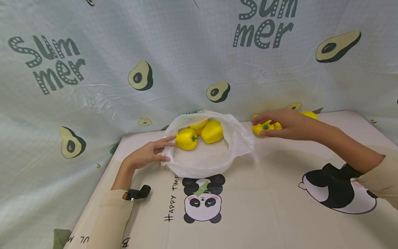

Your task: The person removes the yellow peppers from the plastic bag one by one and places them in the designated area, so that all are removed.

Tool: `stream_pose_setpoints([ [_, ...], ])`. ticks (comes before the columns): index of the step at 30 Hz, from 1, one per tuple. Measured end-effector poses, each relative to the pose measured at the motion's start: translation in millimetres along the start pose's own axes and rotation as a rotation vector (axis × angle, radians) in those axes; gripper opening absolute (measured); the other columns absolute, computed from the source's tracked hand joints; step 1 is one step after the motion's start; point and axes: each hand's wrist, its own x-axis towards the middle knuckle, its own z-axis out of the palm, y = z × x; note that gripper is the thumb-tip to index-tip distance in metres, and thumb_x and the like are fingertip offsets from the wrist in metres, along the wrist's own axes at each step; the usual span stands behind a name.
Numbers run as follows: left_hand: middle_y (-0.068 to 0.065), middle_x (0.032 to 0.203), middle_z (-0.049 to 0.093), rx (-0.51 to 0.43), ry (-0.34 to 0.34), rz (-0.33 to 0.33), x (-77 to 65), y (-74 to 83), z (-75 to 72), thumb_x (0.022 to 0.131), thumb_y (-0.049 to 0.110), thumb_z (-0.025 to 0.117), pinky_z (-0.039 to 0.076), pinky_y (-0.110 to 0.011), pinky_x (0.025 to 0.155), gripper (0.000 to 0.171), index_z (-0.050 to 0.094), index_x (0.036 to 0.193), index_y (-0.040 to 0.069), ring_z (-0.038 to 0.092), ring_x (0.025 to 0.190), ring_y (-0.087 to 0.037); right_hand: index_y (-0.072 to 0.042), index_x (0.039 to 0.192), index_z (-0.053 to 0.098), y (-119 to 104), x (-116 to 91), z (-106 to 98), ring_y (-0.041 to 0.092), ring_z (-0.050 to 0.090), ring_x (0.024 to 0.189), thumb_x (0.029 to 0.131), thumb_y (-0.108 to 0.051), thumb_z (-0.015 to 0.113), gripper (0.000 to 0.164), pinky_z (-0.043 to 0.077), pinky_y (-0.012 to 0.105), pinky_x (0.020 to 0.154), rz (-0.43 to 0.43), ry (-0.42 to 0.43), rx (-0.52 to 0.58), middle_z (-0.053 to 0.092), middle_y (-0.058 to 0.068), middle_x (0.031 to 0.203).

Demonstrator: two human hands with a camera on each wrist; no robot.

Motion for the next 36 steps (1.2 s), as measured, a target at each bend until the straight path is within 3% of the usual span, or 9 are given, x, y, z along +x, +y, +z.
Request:
stream_pose_setpoints([
  [5,0.0,0.167,0.027,-0.029,-0.008,0.007,-1.1,-0.8,-0.8,0.087,0.017,0.081,0.019,-0.053,0.123,0.064,0.056,0.144,0.002,0.016,0.156,-0.029,-0.024,0.133,0.065,-9.6,9.9,9.3,0.013,0.064,0.104,0.097,-0.03,0.071,0.038,0.057,0.038,0.087,-0.038,-0.029,-0.013,0.069,-0.008,0.126],
  [14,-0.002,0.168,0.024,-0.02,0.019,0.015,-3.5,-1.3,-0.7,0.088,0.016,0.081,0.014,-0.057,0.124,0.063,0.056,0.143,0.001,0.012,0.156,-0.031,-0.018,0.135,0.064,-33.5,31.3,21.2,0.016,0.062,0.099,0.098,-0.028,0.07,0.038,0.056,0.037,0.085,-0.072,-0.099,0.012,0.068,-0.006,0.13],
  [19,-0.002,0.17,0.02,-0.007,0.028,0.013,-3.8,-0.8,0.3,0.089,0.016,0.079,0.009,-0.065,0.122,0.062,0.055,0.144,0.002,0.004,0.157,-0.032,-0.017,0.135,0.064,-43.5,42.7,22.7,0.02,0.063,0.108,0.098,-0.026,0.07,0.039,0.056,0.042,0.093,-0.096,-0.061,-0.053,0.069,-0.001,0.128],
  [24,-0.002,0.17,0.018,0.088,0.008,-0.01,-7.8,6.6,-2.9,0.092,0.024,0.076,0.014,-0.068,0.119,0.059,0.055,0.145,0.006,0.009,0.156,-0.037,-0.018,0.133,0.065,-50.8,49.7,15.6,0.025,0.057,0.121,0.098,-0.026,0.069,0.036,0.05,0.047,0.102,-0.068,0.003,-0.07,0.068,0.001,0.129],
  [29,-0.005,0.169,0.022,0.213,-0.03,-0.026,-8.5,17.0,-12.6,0.094,0.03,0.073,0.027,-0.066,0.116,0.057,0.057,0.144,0.009,0.021,0.152,-0.04,-0.019,0.133,0.065,-59.4,54.7,9.4,0.024,0.057,0.122,0.098,-0.027,0.069,0.035,0.049,0.046,0.104,-0.086,0.007,-0.084,0.068,-0.001,0.129],
  [33,-0.008,0.167,0.026,0.274,-0.043,-0.021,-5.9,19.3,-18.9,0.094,0.029,0.073,0.025,-0.064,0.119,0.054,0.059,0.142,0.008,0.023,0.152,-0.038,-0.019,0.133,0.065,-68.1,58.5,7.2,0.022,0.057,0.124,0.099,-0.029,0.068,0.036,0.048,0.045,0.106,-0.093,-0.019,-0.096,0.068,-0.003,0.13],
  [36,-0.01,0.167,0.025,0.258,-0.057,-0.038,-4.2,18.4,-20.5,0.093,0.027,0.075,0.025,-0.064,0.119,0.055,0.059,0.142,0.007,0.026,0.151,-0.039,-0.02,0.132,0.065,-73.8,63.5,7.4,0.021,0.058,0.124,0.099,-0.028,0.067,0.034,0.048,0.043,0.107,-0.115,-0.036,-0.101,0.068,-0.004,0.129],
])
